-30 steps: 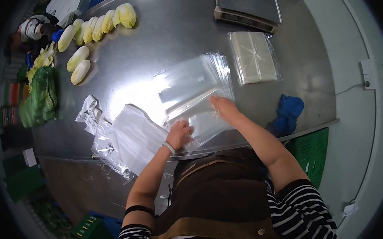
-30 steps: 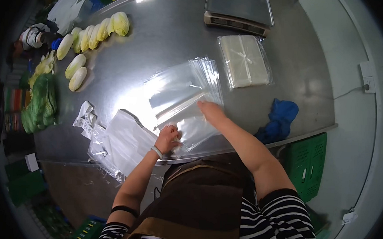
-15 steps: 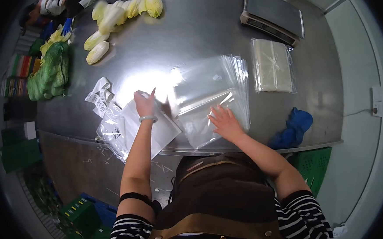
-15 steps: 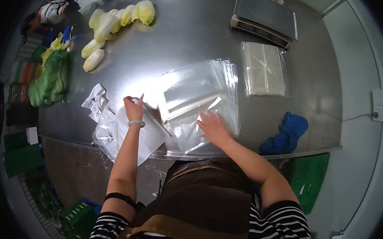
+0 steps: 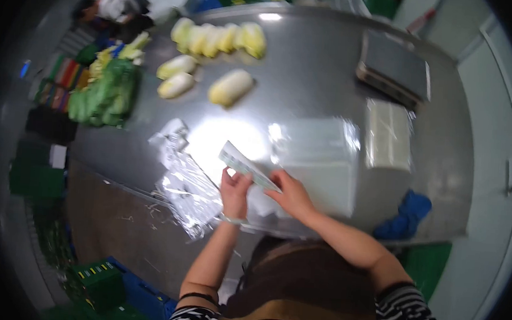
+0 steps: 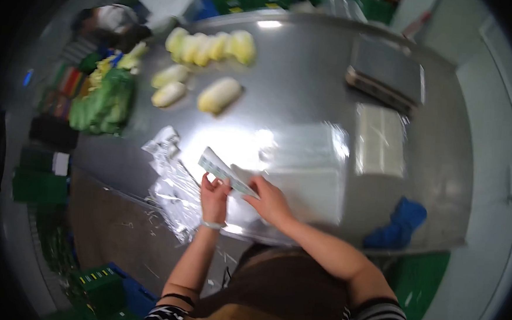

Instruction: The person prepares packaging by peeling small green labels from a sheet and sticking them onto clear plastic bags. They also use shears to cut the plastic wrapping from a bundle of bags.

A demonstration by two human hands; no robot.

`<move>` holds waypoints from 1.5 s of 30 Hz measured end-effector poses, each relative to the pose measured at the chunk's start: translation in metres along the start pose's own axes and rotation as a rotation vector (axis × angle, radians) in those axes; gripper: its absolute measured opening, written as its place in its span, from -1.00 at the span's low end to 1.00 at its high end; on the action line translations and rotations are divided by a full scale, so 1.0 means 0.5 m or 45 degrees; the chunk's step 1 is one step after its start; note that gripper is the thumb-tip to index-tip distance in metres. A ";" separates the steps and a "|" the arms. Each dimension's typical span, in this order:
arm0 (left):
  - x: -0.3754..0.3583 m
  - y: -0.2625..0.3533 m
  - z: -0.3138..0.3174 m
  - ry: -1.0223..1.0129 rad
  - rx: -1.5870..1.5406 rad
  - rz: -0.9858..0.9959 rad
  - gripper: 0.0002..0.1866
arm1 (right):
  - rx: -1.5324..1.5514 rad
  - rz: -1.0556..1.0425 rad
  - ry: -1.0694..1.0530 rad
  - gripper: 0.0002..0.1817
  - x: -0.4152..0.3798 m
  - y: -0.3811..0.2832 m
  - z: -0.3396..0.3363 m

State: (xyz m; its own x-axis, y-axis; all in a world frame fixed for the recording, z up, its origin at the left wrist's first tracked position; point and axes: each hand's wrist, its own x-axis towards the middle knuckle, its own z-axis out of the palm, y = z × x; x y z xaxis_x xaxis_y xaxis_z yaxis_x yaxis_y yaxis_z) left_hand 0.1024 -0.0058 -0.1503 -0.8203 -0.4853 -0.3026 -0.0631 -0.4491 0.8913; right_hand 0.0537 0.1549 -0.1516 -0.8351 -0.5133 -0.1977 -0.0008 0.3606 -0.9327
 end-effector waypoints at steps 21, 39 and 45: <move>-0.028 0.169 -0.085 -0.485 0.823 -0.009 -0.83 | -0.703 -0.381 0.015 -0.74 -0.116 -0.124 -0.170; 0.333 -0.193 0.141 -0.225 1.680 0.428 -0.04 | -0.859 -0.327 -0.215 -0.78 -0.257 -0.060 -0.231; 0.406 -0.118 0.047 -0.237 0.015 -0.447 -0.40 | -0.830 -0.282 -0.223 -0.79 -0.251 -0.050 -0.260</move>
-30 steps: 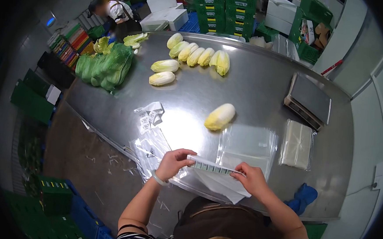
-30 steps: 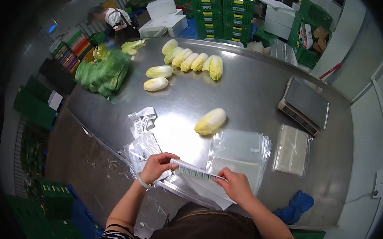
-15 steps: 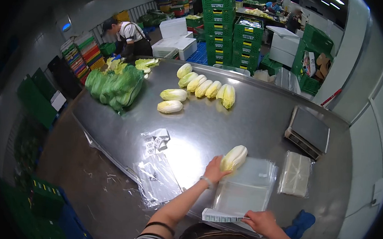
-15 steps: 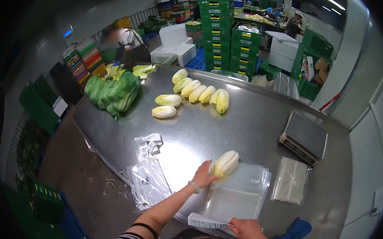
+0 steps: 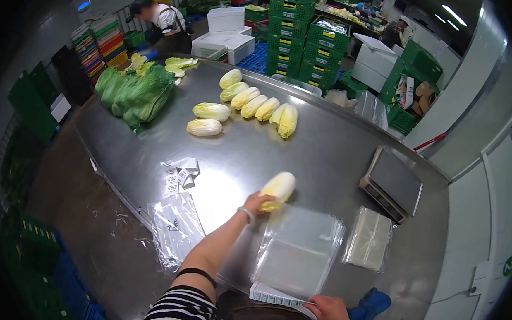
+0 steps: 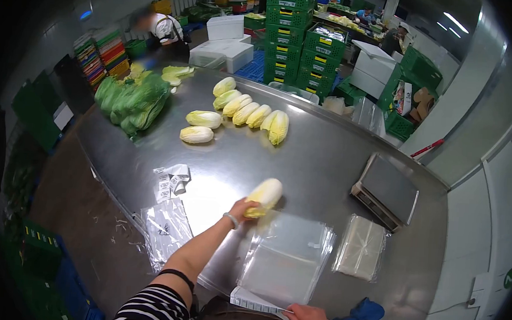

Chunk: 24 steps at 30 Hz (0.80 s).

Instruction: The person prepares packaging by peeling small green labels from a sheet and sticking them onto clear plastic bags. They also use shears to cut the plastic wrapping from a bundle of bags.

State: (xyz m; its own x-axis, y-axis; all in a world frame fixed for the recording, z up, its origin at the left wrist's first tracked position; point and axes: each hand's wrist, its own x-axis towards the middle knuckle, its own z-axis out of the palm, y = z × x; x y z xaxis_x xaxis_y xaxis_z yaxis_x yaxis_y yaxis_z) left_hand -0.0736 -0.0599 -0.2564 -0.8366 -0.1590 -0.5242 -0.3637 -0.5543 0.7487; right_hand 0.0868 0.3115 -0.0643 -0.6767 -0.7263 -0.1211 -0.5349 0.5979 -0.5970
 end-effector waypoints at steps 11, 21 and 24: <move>0.101 0.133 -0.185 0.626 0.552 0.443 -0.16 | 0.014 -0.117 0.046 -0.81 0.125 0.003 -0.028; -0.271 0.188 -0.007 -0.905 -0.040 0.077 -0.20 | 0.226 0.148 0.188 -0.82 0.151 -0.042 -0.063; -0.411 0.172 0.046 -0.991 0.415 0.436 -0.31 | 0.287 0.167 0.227 -0.82 0.155 -0.062 -0.062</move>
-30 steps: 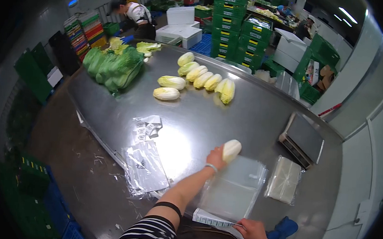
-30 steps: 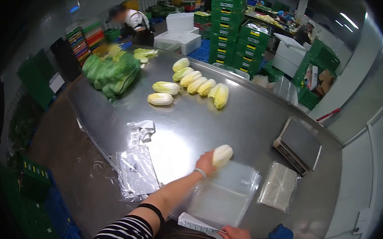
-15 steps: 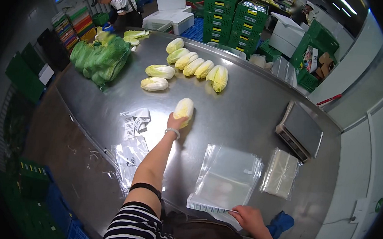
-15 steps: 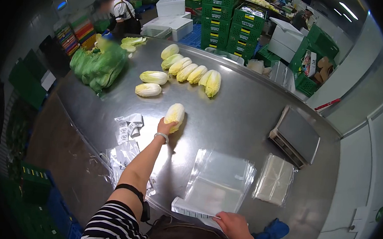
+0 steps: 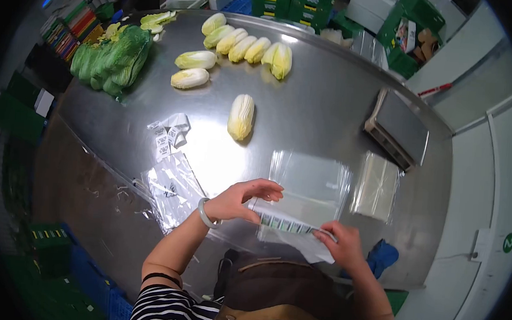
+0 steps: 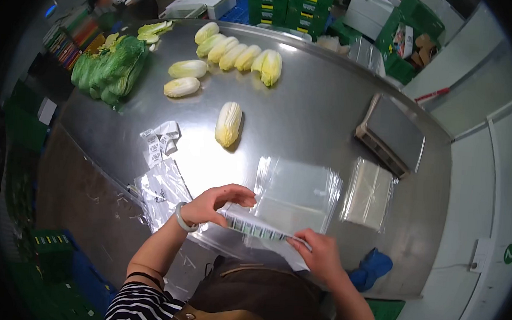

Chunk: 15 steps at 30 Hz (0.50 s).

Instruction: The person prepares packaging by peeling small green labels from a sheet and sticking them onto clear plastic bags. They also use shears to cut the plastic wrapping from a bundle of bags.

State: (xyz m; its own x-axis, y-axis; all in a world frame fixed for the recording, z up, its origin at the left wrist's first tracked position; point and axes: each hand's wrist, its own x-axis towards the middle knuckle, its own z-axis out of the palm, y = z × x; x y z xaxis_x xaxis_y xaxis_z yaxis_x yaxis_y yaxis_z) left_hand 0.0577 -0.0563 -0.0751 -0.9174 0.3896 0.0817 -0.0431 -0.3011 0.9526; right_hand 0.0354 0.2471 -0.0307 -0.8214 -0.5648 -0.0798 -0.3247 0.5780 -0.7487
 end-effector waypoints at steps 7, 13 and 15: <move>-0.078 0.003 0.060 0.476 0.112 -0.215 -0.61 | 0.113 -0.109 -0.064 -0.82 -0.021 -0.017 0.021; -0.106 0.018 0.094 0.595 0.140 -0.109 -0.67 | 0.153 -0.016 -0.062 -0.83 -0.037 -0.031 0.015; -0.116 0.010 0.100 0.645 0.159 -0.171 -0.70 | 0.116 -0.091 -0.063 -0.84 -0.046 -0.032 0.015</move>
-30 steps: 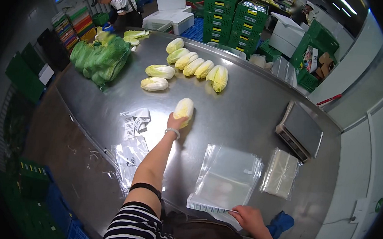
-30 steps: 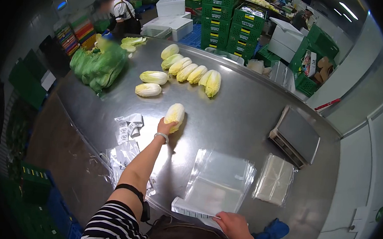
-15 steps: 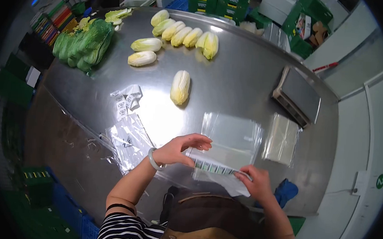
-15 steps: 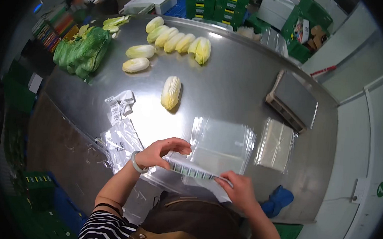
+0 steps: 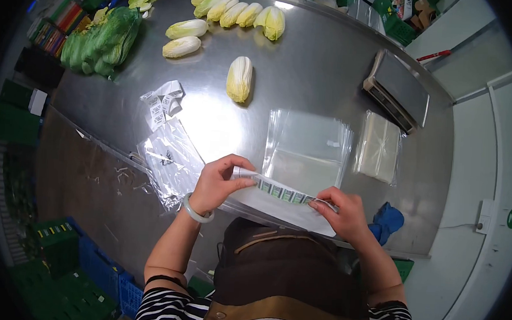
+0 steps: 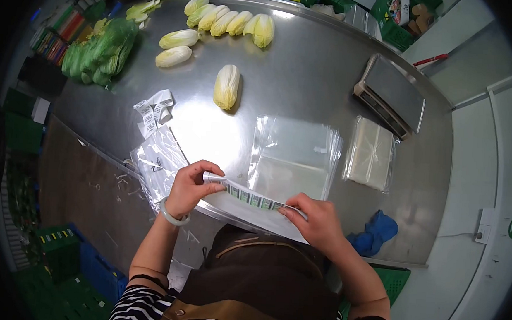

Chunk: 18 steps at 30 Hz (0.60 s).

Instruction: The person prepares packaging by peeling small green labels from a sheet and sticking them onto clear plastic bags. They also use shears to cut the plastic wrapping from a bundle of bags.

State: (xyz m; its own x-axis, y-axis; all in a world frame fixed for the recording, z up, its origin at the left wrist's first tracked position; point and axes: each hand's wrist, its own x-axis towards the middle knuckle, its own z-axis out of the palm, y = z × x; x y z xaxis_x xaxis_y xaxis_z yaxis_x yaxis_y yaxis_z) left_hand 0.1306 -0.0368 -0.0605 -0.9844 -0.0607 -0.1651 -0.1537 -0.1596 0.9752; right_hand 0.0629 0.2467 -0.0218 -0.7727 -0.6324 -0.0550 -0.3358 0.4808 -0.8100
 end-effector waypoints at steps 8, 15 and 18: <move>-0.028 0.018 0.033 0.288 0.236 0.058 -0.96 | -0.172 -0.108 0.103 -0.83 -0.031 -0.007 0.000; -0.020 0.024 0.048 0.322 0.395 0.064 -0.88 | -0.106 -0.022 0.148 -0.83 -0.053 -0.005 -0.003; -0.018 0.047 0.070 0.238 0.083 -0.002 -0.92 | 0.052 0.111 0.159 -0.82 -0.059 -0.005 -0.010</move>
State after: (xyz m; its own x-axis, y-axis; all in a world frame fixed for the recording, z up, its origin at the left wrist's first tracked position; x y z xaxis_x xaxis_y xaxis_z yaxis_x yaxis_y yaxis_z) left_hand 0.1331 -0.0054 -0.0310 -0.9520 -0.2437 -0.1853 -0.1663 -0.0964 0.9814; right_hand 0.0838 0.2672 -0.0154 -0.8598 -0.5077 -0.0548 -0.2447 0.5038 -0.8284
